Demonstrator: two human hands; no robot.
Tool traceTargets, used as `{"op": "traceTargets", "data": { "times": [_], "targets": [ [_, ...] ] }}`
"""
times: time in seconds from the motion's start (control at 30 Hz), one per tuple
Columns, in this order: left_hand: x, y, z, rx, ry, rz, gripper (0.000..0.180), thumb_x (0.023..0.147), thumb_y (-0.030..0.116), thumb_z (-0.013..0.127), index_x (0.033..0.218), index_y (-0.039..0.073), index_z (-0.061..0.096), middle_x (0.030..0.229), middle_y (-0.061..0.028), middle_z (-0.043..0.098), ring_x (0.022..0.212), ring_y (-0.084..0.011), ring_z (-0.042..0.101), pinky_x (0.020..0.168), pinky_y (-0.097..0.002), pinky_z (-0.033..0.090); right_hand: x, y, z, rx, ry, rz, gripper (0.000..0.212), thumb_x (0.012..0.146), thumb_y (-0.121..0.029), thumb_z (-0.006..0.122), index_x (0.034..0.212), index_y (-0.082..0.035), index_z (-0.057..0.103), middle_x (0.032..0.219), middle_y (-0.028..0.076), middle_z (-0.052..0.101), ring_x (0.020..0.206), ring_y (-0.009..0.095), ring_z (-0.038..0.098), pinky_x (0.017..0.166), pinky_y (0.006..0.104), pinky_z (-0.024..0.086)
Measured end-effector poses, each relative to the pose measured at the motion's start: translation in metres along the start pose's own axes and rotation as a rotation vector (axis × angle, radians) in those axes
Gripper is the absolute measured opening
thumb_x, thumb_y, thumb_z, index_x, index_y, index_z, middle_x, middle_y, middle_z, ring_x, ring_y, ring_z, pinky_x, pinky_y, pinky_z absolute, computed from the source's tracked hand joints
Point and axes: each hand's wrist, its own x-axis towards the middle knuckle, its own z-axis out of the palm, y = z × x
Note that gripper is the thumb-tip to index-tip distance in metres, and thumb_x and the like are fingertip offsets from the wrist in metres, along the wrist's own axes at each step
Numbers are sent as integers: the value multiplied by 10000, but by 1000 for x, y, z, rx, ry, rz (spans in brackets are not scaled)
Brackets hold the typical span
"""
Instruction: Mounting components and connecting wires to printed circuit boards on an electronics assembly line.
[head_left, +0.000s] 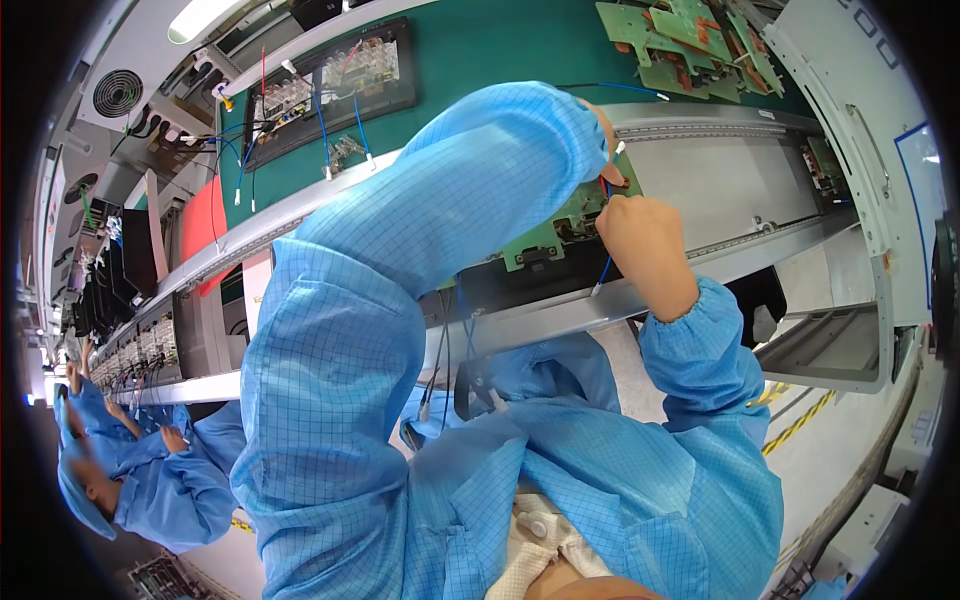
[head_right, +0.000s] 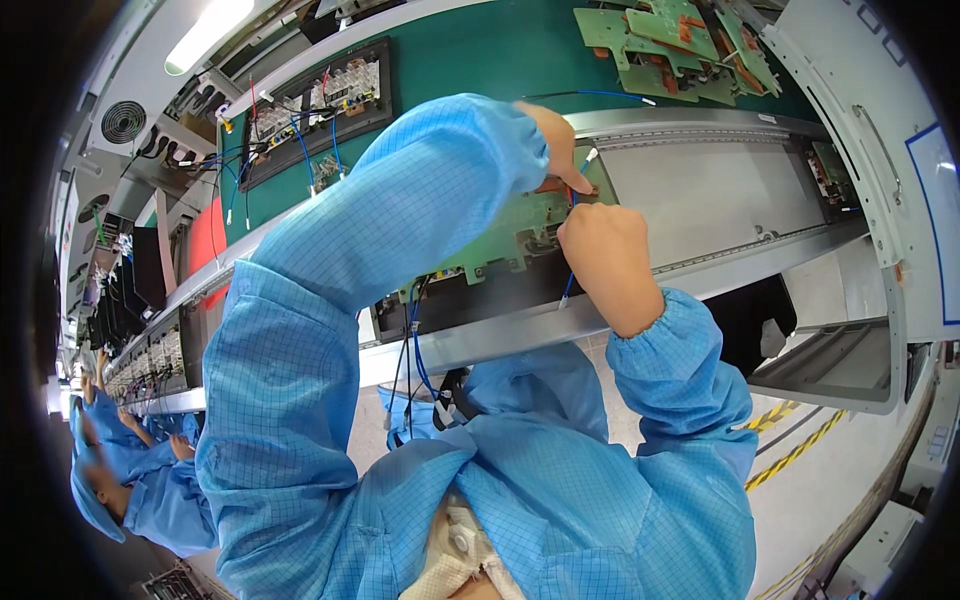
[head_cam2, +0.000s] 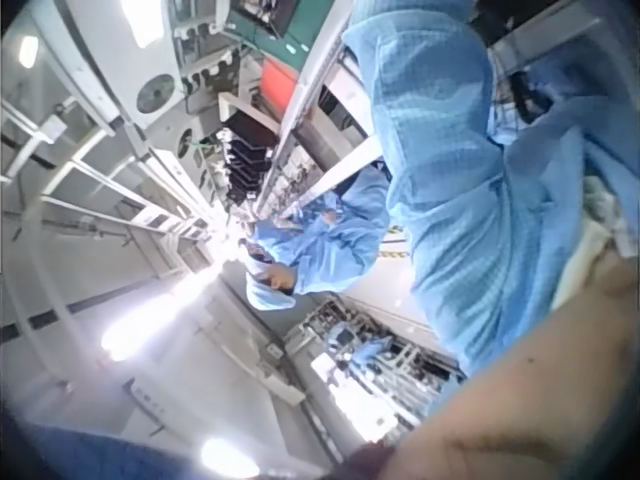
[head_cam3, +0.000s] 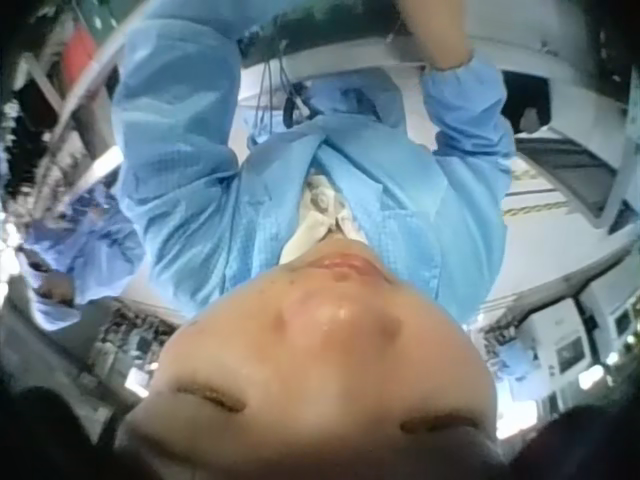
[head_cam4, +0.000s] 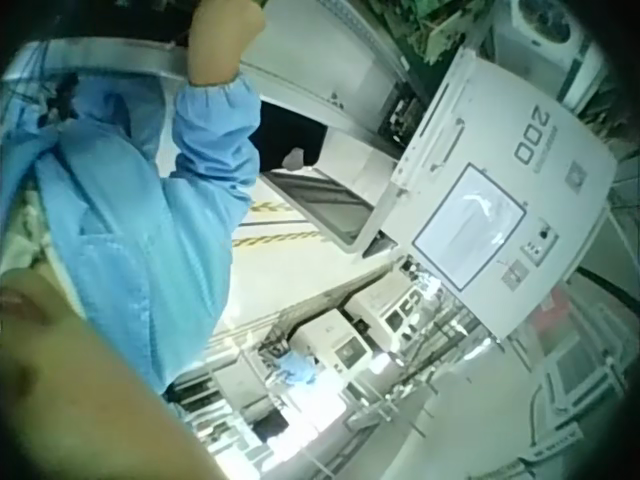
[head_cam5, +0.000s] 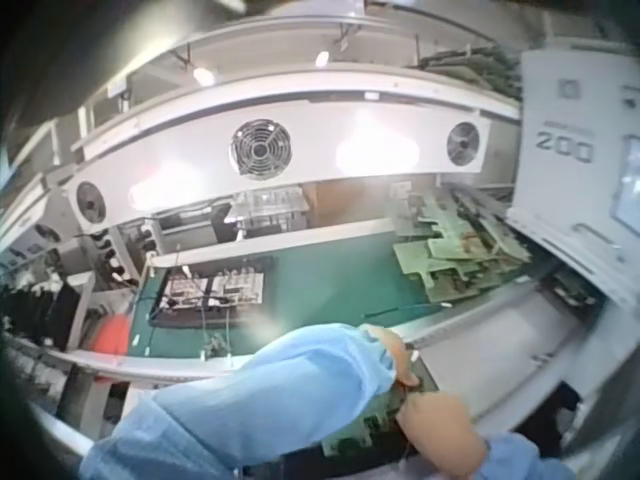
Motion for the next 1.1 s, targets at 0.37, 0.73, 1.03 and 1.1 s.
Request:
{"op": "traceTargets", "data": {
  "times": [0.37,0.73,1.03,1.1],
  "targets": [
    [22,16,41,-255,118,-7,528,832,604,508,1003,131,669,808,-56,678,769,-214,628,777,-390,481,-24,28,15,-77,-84,3,168,705,-127,587,545,-81,614,541,110,577,527,283,596,478,379,457],
    [-43,35,80,36,102,40,415,823,438,582,1034,82,621,855,-84,651,785,-229,621,705,-378,493,-24,10,73,-217,-97,-121,133,726,-108,565,599,-80,592,605,115,579,556,285,598,475,378,457],
    [-86,35,32,266,236,123,360,834,306,611,1090,57,567,932,-103,628,835,-215,607,676,-344,492,-26,29,85,107,296,-199,78,626,-46,583,567,-93,603,535,103,549,507,266,579,423,353,426],
    [-90,36,23,324,264,147,355,836,277,617,1102,51,555,949,-107,623,847,-212,604,669,-336,492,-26,32,86,116,300,-182,74,624,-44,583,573,-91,610,537,106,552,512,269,584,424,352,427]
  ]
}}
